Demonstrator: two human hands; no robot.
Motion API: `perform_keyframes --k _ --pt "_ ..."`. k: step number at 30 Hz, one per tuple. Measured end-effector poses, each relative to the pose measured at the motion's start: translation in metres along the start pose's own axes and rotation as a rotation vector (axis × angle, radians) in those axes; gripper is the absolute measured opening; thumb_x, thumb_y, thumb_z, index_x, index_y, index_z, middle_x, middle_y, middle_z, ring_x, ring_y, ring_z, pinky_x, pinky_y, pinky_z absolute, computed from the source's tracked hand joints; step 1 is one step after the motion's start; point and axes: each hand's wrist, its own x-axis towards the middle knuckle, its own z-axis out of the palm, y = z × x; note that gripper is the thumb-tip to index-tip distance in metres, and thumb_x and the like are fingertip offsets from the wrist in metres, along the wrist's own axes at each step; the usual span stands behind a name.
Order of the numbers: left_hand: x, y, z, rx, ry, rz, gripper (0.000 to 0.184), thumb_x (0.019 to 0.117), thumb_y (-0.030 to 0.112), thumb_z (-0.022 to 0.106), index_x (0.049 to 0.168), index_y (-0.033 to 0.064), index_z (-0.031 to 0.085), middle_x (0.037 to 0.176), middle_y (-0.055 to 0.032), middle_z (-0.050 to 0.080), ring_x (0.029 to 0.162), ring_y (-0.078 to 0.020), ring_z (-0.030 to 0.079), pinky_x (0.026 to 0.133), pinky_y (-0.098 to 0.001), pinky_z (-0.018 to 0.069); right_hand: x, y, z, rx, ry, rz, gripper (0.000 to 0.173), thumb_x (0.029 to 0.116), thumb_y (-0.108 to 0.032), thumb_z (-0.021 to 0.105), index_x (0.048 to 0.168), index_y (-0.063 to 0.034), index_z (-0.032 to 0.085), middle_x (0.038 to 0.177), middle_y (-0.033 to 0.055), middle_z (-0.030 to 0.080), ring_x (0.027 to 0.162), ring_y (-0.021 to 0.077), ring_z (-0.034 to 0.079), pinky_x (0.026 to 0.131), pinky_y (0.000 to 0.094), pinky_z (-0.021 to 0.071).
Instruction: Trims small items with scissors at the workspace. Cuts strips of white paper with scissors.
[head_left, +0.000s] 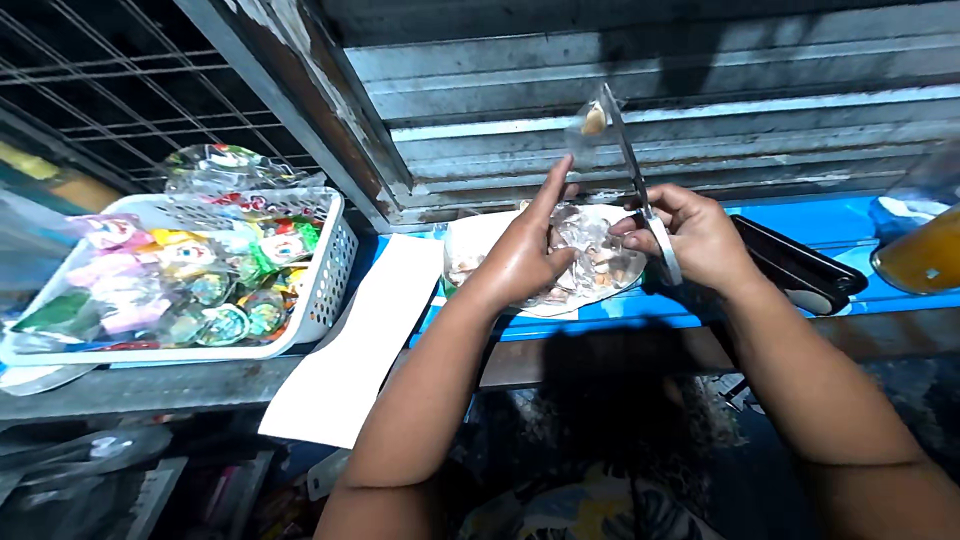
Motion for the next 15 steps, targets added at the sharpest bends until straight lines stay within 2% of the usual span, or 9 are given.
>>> perform_keyframes --k 3,4,6,9,12,14,15 --pt "0.001 -0.002 0.002 -0.005 0.000 -0.009 0.100 0.0874 -0.010 0.067 0.165 0.0142 0.010 0.157 -0.0099 0.043 0.075 -0.0066 0.064 0.067 -0.0233 0.0553 -0.003 0.001 0.006 -0.019 -0.061 0.009 0.038 0.0825 -0.001 0.081 0.116 -0.0064 0.063 0.092 -0.0007 0.076 0.077 0.0042 0.072 0.069 0.0202 0.0608" --pt "0.001 -0.001 0.001 0.008 0.009 -0.013 0.098 0.0882 -0.009 0.067 0.165 0.0124 0.009 0.155 -0.0110 0.044 0.078 -0.0074 0.065 0.070 -0.0239 0.0564 -0.003 0.002 0.006 -0.055 -0.075 0.007 0.038 0.0818 -0.003 0.082 0.115 -0.0071 0.065 0.091 -0.0013 0.076 0.077 0.0034 0.072 0.069 0.0199 0.0604" --pt "0.001 -0.001 -0.002 0.018 0.028 -0.033 0.098 0.0895 -0.008 0.067 0.165 0.0150 0.009 0.154 -0.0089 0.045 0.081 -0.0076 0.066 0.071 -0.0241 0.0566 -0.002 0.003 0.002 -0.119 -0.095 0.029 0.037 0.0828 -0.009 0.084 0.115 -0.0091 0.066 0.088 -0.0026 0.076 0.074 0.0021 0.071 0.067 0.0194 0.0590" --pt "0.001 -0.004 -0.004 0.013 0.054 -0.032 0.096 0.0895 -0.007 0.065 0.165 0.0148 0.010 0.153 -0.0070 0.048 0.071 -0.0049 0.063 0.066 -0.0223 0.0551 -0.001 0.001 -0.008 -0.146 -0.116 0.085 0.041 0.0807 -0.010 0.085 0.116 -0.0101 0.065 0.086 -0.0021 0.076 0.070 0.0038 0.069 0.062 0.0206 0.0571" --pt "0.001 -0.005 -0.003 0.026 0.047 -0.031 0.094 0.0904 -0.007 0.065 0.165 0.0138 0.011 0.149 -0.0079 0.051 0.070 -0.0050 0.062 0.065 -0.0222 0.0548 -0.001 0.001 -0.012 -0.145 -0.135 0.117 0.049 0.0767 -0.010 0.088 0.119 -0.0109 0.063 0.087 -0.0012 0.076 0.071 0.0061 0.070 0.061 0.0230 0.0578" --pt "0.002 -0.004 -0.003 0.021 0.040 -0.038 0.094 0.0906 -0.007 0.064 0.165 0.0171 0.012 0.147 -0.0076 0.052 0.069 -0.0064 0.062 0.065 -0.0235 0.0554 -0.002 0.003 -0.014 -0.194 -0.158 0.100 0.056 0.0736 -0.016 0.090 0.122 -0.0142 0.063 0.087 -0.0016 0.076 0.067 0.0068 0.069 0.056 0.0238 0.0561" --pt "0.002 -0.004 -0.002 0.023 0.041 -0.040 0.095 0.0907 -0.007 0.064 0.165 0.0183 0.011 0.145 -0.0069 0.054 0.068 -0.0064 0.062 0.065 -0.0235 0.0554 -0.002 0.004 -0.014 -0.229 -0.166 0.092 0.059 0.0723 -0.021 0.092 0.124 -0.0153 0.063 0.088 -0.0021 0.076 0.067 0.0067 0.068 0.057 0.0251 0.0554"
